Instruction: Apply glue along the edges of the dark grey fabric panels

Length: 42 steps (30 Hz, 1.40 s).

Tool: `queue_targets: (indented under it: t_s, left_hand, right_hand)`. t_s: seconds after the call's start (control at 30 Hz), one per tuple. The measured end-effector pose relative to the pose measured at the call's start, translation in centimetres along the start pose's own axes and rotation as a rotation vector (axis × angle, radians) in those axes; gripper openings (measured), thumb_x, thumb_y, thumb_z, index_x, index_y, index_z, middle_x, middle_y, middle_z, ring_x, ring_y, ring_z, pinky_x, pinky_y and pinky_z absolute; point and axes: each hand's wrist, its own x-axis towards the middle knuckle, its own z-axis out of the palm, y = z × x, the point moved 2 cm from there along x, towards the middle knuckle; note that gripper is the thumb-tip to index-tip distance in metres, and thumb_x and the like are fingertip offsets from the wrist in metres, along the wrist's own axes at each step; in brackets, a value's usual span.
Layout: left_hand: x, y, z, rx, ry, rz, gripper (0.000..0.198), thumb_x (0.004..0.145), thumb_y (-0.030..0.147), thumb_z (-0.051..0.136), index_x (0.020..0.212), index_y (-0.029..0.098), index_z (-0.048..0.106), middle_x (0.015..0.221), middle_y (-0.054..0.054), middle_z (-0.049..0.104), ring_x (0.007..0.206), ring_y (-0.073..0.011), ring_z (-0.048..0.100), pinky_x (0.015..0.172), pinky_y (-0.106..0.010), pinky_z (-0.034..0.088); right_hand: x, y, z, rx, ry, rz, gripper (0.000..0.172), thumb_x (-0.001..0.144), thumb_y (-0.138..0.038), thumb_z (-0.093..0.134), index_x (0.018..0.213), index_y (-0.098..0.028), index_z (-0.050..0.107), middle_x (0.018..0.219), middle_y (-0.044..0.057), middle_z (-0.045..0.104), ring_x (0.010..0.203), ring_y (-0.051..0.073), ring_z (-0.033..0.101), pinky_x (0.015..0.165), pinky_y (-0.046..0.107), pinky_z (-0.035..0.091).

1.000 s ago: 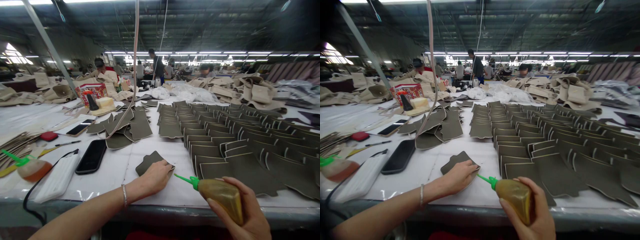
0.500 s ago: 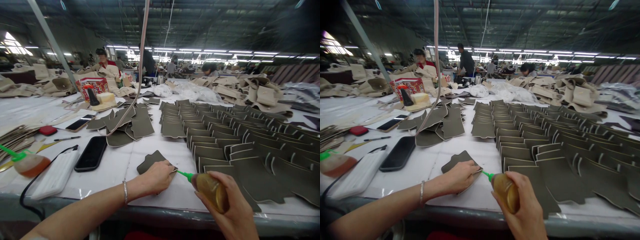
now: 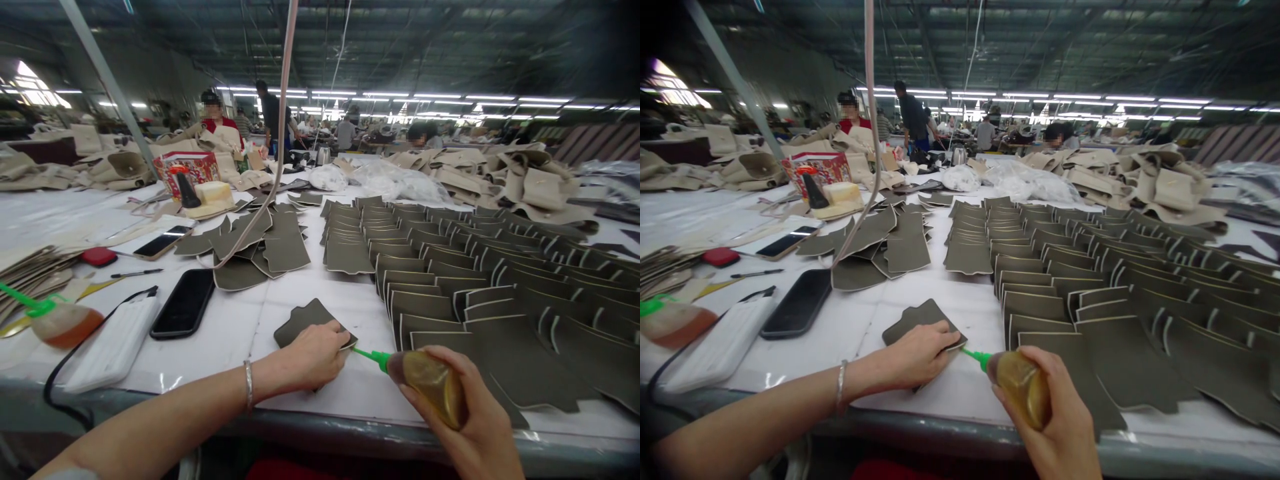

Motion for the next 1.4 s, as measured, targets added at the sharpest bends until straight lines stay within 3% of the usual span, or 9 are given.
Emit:
queue_targets:
  t_s: [0.23,0.4,0.6,0.8,0.93,1.1,1.2,1.3,1.4]
  left_hand:
    - [-0.2,0.0,-0.1,0.026,0.0,0.0,0.03,0.092,0.027,0.038,0.109,0.021,0.063,0.1,-0.007,0.061,0.081,-0.0247,0.064,0.068,-0.034,0.049]
    - [-0.4,0.0,-0.2,0.045,-0.004,0.01,0.032,0.089,0.023,0.04,0.112,0.021,0.062,0.101,-0.007,0.061,0.081,-0.0252,0.064,0.067,-0.034,0.048]
    - [-0.5,0.0,-0.2,0.032,0.007,0.021,0.032,0.094,0.031,0.037,0.113,0.022,0.062,0.1,-0.007,0.061,0.082,-0.0249,0.064,0.071,-0.034,0.05]
    - [-0.6,-0.4,0.1,0.044,0.015,0.038,0.036,0.093,0.025,0.038,0.123,0.023,0.059,0.1,-0.006,0.061,0.083,-0.0248,0.065,0.07,-0.033,0.05]
    - [-0.6,-0.5,0.1,0.04,0.016,0.032,0.037,0.092,0.025,0.039,0.123,0.022,0.059,0.101,-0.007,0.06,0.082,-0.0247,0.065,0.069,-0.033,0.05]
    - [-0.7,-0.5,0.1,0.036,0.021,0.034,0.038,0.093,0.025,0.039,0.126,0.021,0.058,0.102,-0.007,0.061,0.083,-0.0246,0.065,0.071,-0.034,0.051]
    - [-0.8,-0.6,0.1,0.031,0.022,0.03,0.041,0.092,0.023,0.04,0.129,0.021,0.056,0.104,-0.007,0.061,0.085,-0.0249,0.066,0.074,-0.035,0.052]
    - [-0.8,-0.6,0.1,0.021,0.017,0.028,0.043,0.092,0.023,0.04,0.131,0.02,0.055,0.106,-0.008,0.061,0.086,-0.0252,0.066,0.074,-0.036,0.053]
    - [-0.9,-0.6,0.1,0.017,0.021,0.022,0.044,0.091,0.021,0.039,0.132,0.02,0.056,0.107,-0.008,0.061,0.088,-0.0257,0.066,0.077,-0.037,0.054]
  right_hand:
    - [0.2,0.2,0.0,0.045,0.016,0.105,0.043,0.082,-0.051,0.068,0.116,-0.03,0.054,0.111,-0.001,0.061,0.097,0.017,0.06,0.084,0.024,0.044]
    - [-0.2,-0.6,0.1,0.118,-0.045,0.13,0.042,0.082,-0.05,0.068,0.117,-0.032,0.053,0.112,-0.004,0.06,0.098,0.014,0.06,0.086,0.021,0.043]
    - [-0.2,-1.8,0.2,0.117,0.03,0.219,0.04,0.082,-0.051,0.065,0.115,-0.029,0.054,0.11,-0.002,0.059,0.098,0.019,0.057,0.088,0.028,0.041]
    - [-1.4,-2.0,0.9,0.237,-0.052,0.321,0.044,0.08,-0.053,0.065,0.115,-0.03,0.054,0.113,-0.004,0.059,0.099,0.018,0.057,0.087,0.026,0.041]
    - [-1.9,-2.3,0.8,0.187,0.005,0.329,0.045,0.078,-0.054,0.067,0.114,-0.031,0.055,0.112,-0.004,0.06,0.101,0.018,0.057,0.09,0.026,0.04]
    - [-3.1,-1.6,1.1,0.261,-0.078,0.335,0.047,0.077,-0.056,0.068,0.115,-0.034,0.054,0.113,-0.007,0.06,0.098,0.015,0.059,0.085,0.021,0.042]
    - [-3.4,-1.1,1.1,0.218,-0.044,0.318,0.048,0.075,-0.056,0.071,0.115,-0.033,0.055,0.11,-0.007,0.062,0.097,0.013,0.06,0.083,0.018,0.043]
    - [-3.7,-1.6,1.3,0.225,0.007,0.362,0.048,0.075,-0.057,0.07,0.113,-0.033,0.055,0.109,-0.006,0.062,0.097,0.013,0.059,0.085,0.017,0.042]
    - [-4.2,-2.7,1.7,0.312,-0.036,0.388,0.047,0.076,-0.057,0.069,0.114,-0.033,0.055,0.11,-0.006,0.06,0.096,0.013,0.058,0.085,0.018,0.042]
